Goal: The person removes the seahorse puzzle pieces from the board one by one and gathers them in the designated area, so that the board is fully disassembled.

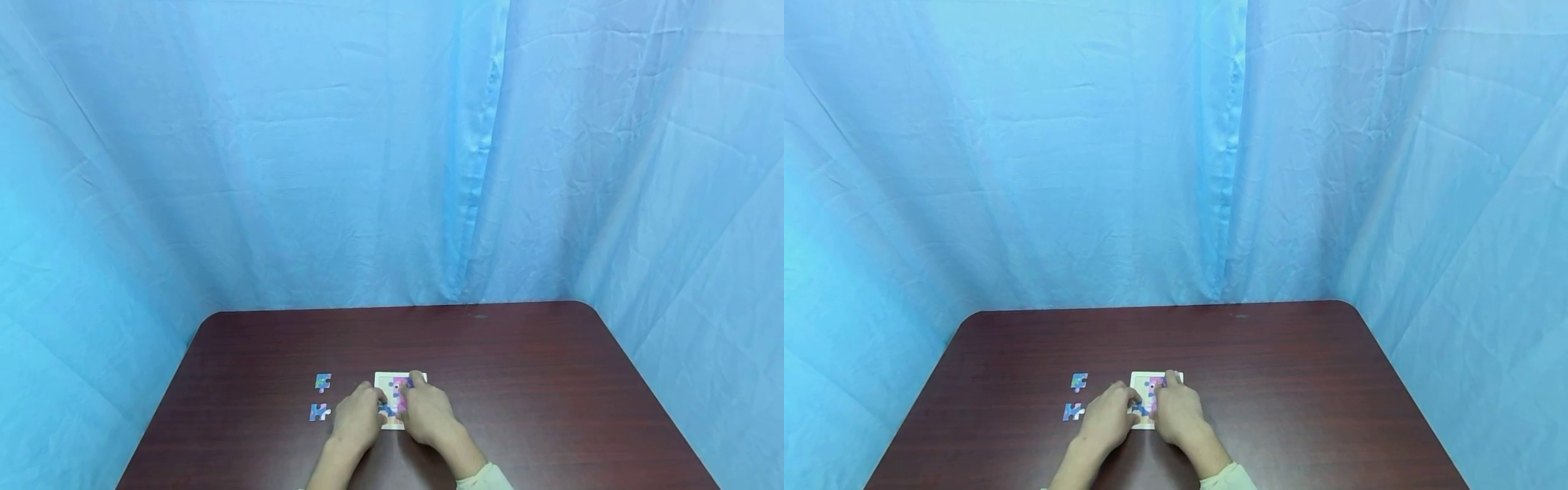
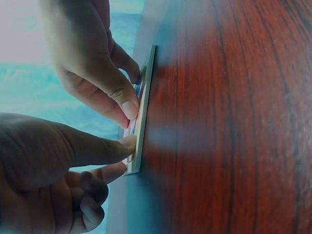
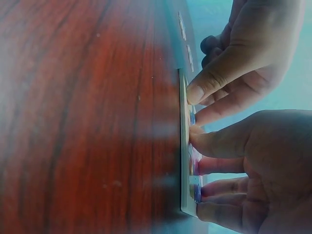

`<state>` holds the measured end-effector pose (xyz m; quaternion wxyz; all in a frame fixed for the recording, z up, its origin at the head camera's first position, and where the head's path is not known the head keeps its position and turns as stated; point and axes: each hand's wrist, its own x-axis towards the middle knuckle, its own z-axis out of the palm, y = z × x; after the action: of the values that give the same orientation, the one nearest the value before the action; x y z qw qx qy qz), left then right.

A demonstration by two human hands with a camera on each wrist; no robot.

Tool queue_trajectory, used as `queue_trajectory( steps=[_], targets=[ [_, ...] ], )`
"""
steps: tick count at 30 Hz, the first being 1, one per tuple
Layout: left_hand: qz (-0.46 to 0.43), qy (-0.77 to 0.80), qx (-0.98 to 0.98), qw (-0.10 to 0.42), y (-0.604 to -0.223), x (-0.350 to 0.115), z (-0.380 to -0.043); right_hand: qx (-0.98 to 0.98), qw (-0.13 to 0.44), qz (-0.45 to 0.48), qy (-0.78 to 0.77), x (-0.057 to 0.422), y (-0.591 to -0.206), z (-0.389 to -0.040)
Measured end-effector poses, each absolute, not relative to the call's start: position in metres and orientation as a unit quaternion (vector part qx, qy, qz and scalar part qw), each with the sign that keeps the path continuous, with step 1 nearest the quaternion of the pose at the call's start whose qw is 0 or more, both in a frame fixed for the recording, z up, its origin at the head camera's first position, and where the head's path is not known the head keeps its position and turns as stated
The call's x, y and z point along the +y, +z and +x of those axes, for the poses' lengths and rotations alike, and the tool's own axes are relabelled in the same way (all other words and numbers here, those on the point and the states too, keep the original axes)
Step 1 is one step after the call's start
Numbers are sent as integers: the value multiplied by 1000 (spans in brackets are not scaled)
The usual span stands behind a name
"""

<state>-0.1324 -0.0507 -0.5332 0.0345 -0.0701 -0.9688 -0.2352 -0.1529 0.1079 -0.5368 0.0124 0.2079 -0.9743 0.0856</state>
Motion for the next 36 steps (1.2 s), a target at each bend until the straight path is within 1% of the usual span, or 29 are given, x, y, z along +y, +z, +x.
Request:
queue_trajectory(
  steps=[18,25,36],
  targets=[
    [-80,-237,-967,53,-536,-51,-133,-975,20,206,80,108,-539,-153],
    [-76,-239,-967,54,-534,-51,-132,-976,15,207,73,107,-539,-153],
    [-79,-243,-965,57,-533,-49,-132,-975,22,208,74,107,-541,-153]
  ],
)
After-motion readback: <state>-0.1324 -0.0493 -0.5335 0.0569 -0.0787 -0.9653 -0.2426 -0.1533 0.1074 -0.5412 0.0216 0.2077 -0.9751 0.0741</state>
